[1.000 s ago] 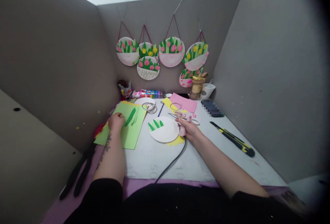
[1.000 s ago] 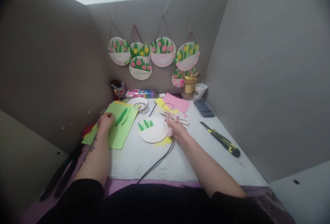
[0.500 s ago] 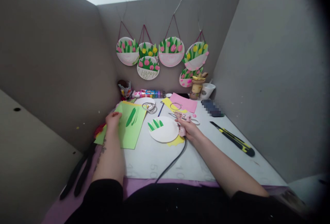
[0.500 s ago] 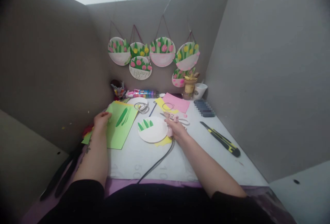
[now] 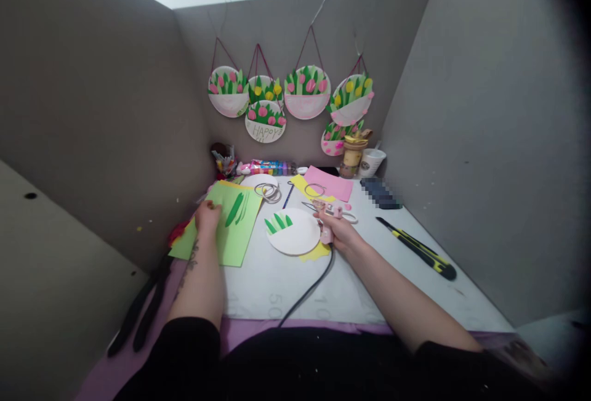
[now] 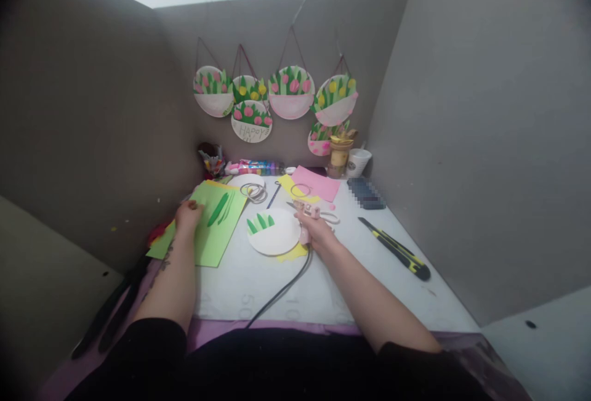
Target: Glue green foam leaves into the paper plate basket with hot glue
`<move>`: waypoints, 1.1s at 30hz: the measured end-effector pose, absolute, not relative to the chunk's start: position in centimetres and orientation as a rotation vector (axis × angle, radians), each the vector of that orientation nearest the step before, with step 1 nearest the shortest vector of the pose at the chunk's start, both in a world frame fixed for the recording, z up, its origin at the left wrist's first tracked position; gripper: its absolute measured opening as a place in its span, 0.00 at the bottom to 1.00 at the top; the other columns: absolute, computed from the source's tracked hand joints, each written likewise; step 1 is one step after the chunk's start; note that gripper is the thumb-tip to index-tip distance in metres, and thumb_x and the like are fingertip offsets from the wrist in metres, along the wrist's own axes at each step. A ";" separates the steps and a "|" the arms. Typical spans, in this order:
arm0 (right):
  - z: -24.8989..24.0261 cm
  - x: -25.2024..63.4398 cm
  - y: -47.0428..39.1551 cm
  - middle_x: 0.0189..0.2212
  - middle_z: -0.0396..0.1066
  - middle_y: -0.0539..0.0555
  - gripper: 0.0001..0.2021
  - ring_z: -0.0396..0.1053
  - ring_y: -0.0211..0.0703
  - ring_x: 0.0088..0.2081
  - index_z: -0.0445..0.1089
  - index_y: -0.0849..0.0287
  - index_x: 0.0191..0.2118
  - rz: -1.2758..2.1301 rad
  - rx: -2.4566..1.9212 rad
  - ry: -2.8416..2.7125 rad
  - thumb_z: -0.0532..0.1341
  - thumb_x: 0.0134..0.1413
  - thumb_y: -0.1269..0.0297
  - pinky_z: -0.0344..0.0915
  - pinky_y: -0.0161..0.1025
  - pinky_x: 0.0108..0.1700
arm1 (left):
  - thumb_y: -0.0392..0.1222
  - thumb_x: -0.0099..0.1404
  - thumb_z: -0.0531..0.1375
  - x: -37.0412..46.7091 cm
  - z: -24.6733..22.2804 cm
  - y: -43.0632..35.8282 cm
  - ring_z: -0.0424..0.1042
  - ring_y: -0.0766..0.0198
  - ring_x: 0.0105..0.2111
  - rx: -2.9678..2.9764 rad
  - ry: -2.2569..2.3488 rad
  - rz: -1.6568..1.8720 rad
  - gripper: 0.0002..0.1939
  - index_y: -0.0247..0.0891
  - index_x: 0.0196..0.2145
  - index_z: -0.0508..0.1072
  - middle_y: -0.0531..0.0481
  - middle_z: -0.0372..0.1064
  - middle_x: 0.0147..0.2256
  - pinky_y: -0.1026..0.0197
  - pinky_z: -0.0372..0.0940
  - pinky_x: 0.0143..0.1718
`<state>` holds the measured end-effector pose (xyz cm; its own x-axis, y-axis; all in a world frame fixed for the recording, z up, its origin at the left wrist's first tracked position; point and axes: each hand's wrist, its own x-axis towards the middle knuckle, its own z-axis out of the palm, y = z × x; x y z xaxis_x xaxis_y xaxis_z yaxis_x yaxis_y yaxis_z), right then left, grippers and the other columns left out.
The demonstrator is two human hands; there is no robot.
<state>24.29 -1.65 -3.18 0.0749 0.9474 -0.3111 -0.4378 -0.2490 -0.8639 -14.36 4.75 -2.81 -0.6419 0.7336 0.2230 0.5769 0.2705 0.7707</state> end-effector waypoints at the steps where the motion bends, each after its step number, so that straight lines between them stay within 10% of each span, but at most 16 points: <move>1: -3.2 24.3 -1.7 0.25 0.76 0.53 0.07 0.72 0.41 0.28 0.75 0.60 0.29 1.478 -1.139 -0.625 0.72 0.40 0.68 0.72 0.37 0.32 | 0.41 0.51 0.64 -14.1 -2.7 4.6 0.71 0.47 0.45 1.304 2.391 1.291 0.21 0.34 0.44 0.74 0.38 0.73 0.43 0.49 0.64 0.48; 10: -3.3 24.2 -1.6 0.28 0.77 0.55 0.06 0.72 0.42 0.28 0.76 0.61 0.30 1.467 -1.127 -0.627 0.70 0.41 0.69 0.72 0.37 0.31 | 0.59 0.58 0.59 -7.8 -2.0 3.9 0.68 0.47 0.45 2.034 2.340 0.644 0.24 0.36 0.41 0.75 0.37 0.70 0.43 0.52 0.64 0.45; 33: -3.4 24.2 -1.5 0.23 0.75 0.52 0.06 0.71 0.40 0.27 0.75 0.60 0.30 1.488 -1.129 -0.637 0.70 0.42 0.68 0.71 0.35 0.31 | 0.40 0.66 0.50 -7.3 -2.3 3.8 0.71 0.52 0.40 1.905 2.460 0.585 0.15 0.34 0.39 0.75 0.37 0.71 0.40 0.56 0.63 0.37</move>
<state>24.25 -1.55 -3.44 0.0634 0.9507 -0.3035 -0.4367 -0.2470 -0.8651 -7.26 3.85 -2.34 -0.2754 0.9305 0.2414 0.9395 0.2074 0.2724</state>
